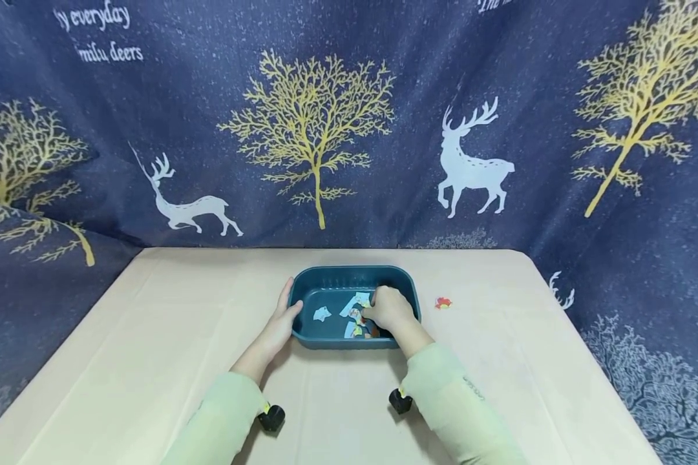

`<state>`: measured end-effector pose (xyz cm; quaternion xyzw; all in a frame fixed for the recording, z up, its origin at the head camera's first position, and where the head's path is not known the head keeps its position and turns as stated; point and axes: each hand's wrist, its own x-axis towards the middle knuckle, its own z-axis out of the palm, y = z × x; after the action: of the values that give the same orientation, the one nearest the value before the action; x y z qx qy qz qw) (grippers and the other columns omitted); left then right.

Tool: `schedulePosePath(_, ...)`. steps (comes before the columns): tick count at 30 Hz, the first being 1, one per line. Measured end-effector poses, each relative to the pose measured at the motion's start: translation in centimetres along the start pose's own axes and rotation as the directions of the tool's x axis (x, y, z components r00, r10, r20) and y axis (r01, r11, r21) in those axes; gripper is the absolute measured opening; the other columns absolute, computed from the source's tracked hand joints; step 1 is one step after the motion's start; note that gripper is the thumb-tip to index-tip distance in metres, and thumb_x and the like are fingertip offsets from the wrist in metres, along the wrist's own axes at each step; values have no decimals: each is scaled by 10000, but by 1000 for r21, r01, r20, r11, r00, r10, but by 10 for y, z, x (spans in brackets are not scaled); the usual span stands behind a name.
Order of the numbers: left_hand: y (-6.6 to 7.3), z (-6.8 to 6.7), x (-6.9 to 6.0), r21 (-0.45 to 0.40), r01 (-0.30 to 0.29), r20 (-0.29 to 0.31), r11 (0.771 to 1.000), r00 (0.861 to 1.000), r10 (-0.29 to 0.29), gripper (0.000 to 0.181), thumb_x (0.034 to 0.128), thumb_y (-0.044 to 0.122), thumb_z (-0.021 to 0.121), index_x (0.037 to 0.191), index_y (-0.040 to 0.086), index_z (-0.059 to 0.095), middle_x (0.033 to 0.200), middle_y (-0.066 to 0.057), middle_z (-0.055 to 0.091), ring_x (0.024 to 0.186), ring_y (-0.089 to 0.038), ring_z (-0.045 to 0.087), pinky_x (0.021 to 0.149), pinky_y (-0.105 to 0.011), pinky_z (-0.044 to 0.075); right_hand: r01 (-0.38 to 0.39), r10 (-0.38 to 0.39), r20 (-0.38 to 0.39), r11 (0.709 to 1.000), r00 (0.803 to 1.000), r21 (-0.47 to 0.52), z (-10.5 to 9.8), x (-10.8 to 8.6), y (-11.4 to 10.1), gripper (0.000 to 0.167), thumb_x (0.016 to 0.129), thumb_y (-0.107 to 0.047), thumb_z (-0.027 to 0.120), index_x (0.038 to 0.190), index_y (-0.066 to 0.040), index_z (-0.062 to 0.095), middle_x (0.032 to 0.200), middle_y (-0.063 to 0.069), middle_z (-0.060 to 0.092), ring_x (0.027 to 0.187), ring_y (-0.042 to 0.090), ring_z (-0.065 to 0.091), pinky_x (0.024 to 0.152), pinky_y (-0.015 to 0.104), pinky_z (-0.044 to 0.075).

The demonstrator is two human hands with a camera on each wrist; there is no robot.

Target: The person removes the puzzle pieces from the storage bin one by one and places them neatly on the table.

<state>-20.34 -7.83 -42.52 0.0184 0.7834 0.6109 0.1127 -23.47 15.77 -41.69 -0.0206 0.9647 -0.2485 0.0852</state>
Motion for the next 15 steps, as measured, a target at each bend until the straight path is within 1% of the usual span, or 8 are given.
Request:
schedulePosePath(3, 11, 1, -9, 1, -13, 3, 1000, 1000, 13, 611, 1024, 220, 308, 1535, 193, -27, 1608, -83, -28, 1469, -344, -37, 1138, -625, 12, 11, -11, -17, 1000, 1000, -1, 1, -1, -1, 227, 830, -272, 713, 803, -79, 595, 750, 40, 590, 626, 172, 517, 586, 293, 424)
schedulePosePath(5, 14, 1, -13, 2, -15, 3, 1000, 1000, 15, 608, 1025, 227, 304, 1535, 193, -24, 1607, -86, -25, 1469, -347, -33, 1139, -625, 15, 16, -16, -28, 1000, 999, 0, 1, -1, -1, 224, 819, -259, 721, 798, -81, 587, 759, 30, 585, 641, 169, 517, 600, 294, 430)
schedulePosePath(9, 15, 1, -16, -3, -4, 5, 1000, 1000, 4, 604, 1027, 230, 295, 1535, 204, -30, 1608, -81, -30, 1469, -343, -41, 1142, -618, 8, 22, -22, -22, 999, 1000, 31, 2, -1, 0, 211, 814, -216, 718, 802, -76, 561, 757, 37, 566, 648, 177, 512, 590, 292, 418)
schedulePosePath(12, 14, 1, -16, -8, -16, -2, 1000, 1000, 16, 601, 1026, 221, 299, 1536, 199, -19, 1607, -89, -25, 1467, -352, -40, 1139, -625, 5, 36, -34, -34, 998, 999, 58, 3, 1, 0, 191, 811, -180, 710, 815, -74, 551, 766, 42, 562, 659, 184, 515, 597, 300, 421)
schedulePosePath(15, 13, 1, -16, -13, -18, 1, 1000, 1000, 18, 601, 1025, 218, 300, 1536, 199, -17, 1606, -92, -30, 1466, -357, -41, 1134, -631, 1, 46, -44, -31, 996, 999, 81, 3, 1, 1, 153, 825, -147, 688, 837, -69, 557, 779, 43, 575, 673, 175, 524, 617, 300, 437)
